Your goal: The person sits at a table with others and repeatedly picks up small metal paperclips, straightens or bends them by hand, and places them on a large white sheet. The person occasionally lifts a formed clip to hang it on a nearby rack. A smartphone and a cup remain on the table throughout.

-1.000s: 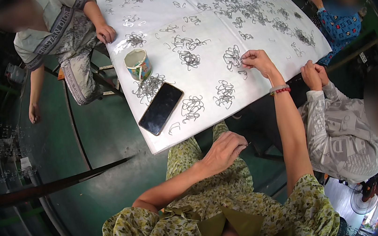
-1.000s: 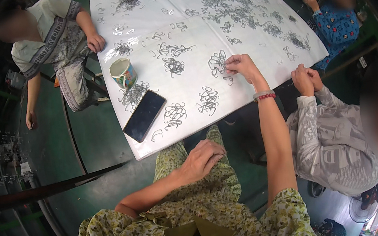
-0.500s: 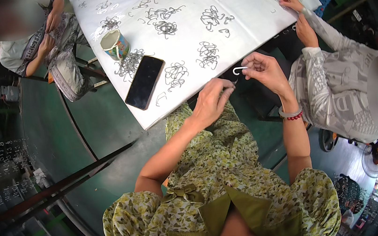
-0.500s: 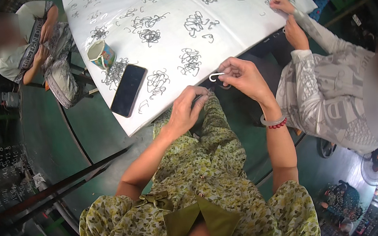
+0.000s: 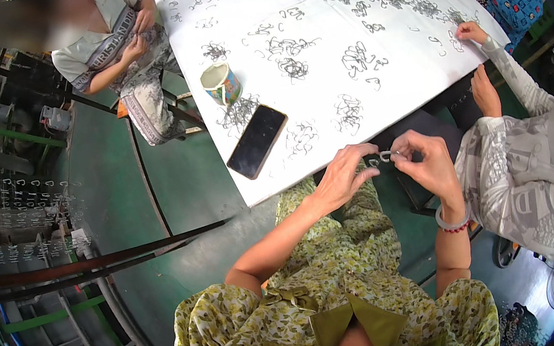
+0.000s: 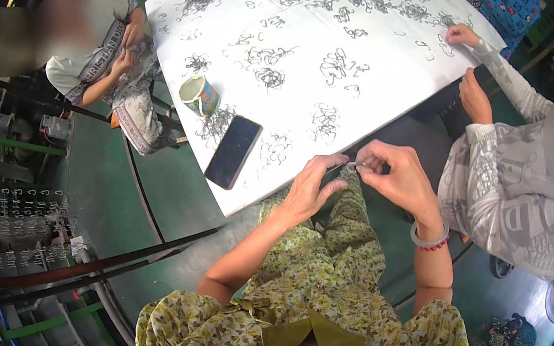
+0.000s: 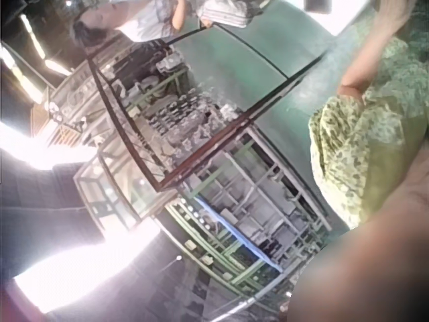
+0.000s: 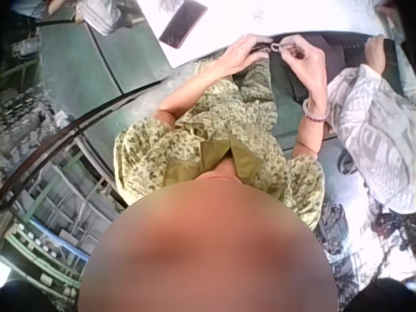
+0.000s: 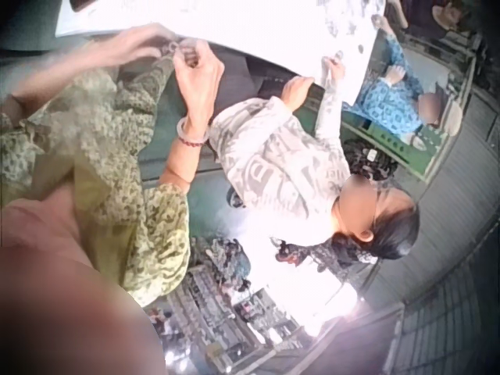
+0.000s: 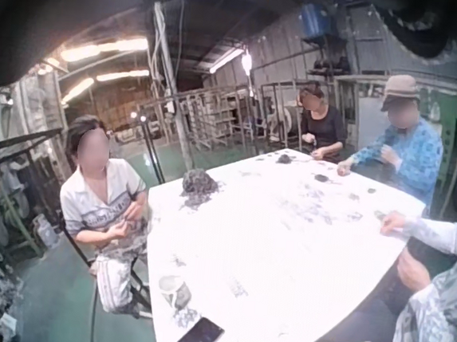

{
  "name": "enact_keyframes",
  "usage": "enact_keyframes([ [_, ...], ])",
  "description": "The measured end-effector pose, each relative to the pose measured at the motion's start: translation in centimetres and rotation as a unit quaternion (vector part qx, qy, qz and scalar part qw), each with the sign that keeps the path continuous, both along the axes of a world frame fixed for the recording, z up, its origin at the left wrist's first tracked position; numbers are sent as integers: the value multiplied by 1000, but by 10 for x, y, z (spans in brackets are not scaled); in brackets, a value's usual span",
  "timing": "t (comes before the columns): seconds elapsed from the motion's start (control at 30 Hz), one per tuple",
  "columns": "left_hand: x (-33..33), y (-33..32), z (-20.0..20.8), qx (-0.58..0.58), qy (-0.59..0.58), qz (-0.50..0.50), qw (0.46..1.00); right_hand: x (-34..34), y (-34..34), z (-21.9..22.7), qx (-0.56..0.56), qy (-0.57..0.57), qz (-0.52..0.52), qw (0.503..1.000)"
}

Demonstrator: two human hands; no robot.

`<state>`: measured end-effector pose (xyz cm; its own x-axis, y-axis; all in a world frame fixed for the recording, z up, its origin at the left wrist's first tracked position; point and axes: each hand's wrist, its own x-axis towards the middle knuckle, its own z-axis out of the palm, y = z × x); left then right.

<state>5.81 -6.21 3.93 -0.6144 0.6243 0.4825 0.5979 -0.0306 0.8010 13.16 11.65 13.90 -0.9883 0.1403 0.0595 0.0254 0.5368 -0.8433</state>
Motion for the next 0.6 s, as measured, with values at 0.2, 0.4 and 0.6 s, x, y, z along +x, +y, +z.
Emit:
enact_keyframes([
  [0.2, -133, -14, -20, -188, 175, 140, 956, 3, -4, -13, -74, 44, -69, 994],
  [0.4, -241, -21, -50, -387, 306, 119, 862, -1, -3, -25, -85, 50, -81, 992],
  [0.6, -248, -13, -39, -324, 300, 145, 885, 3, 1, -31, -68, 70, -151, 984],
])
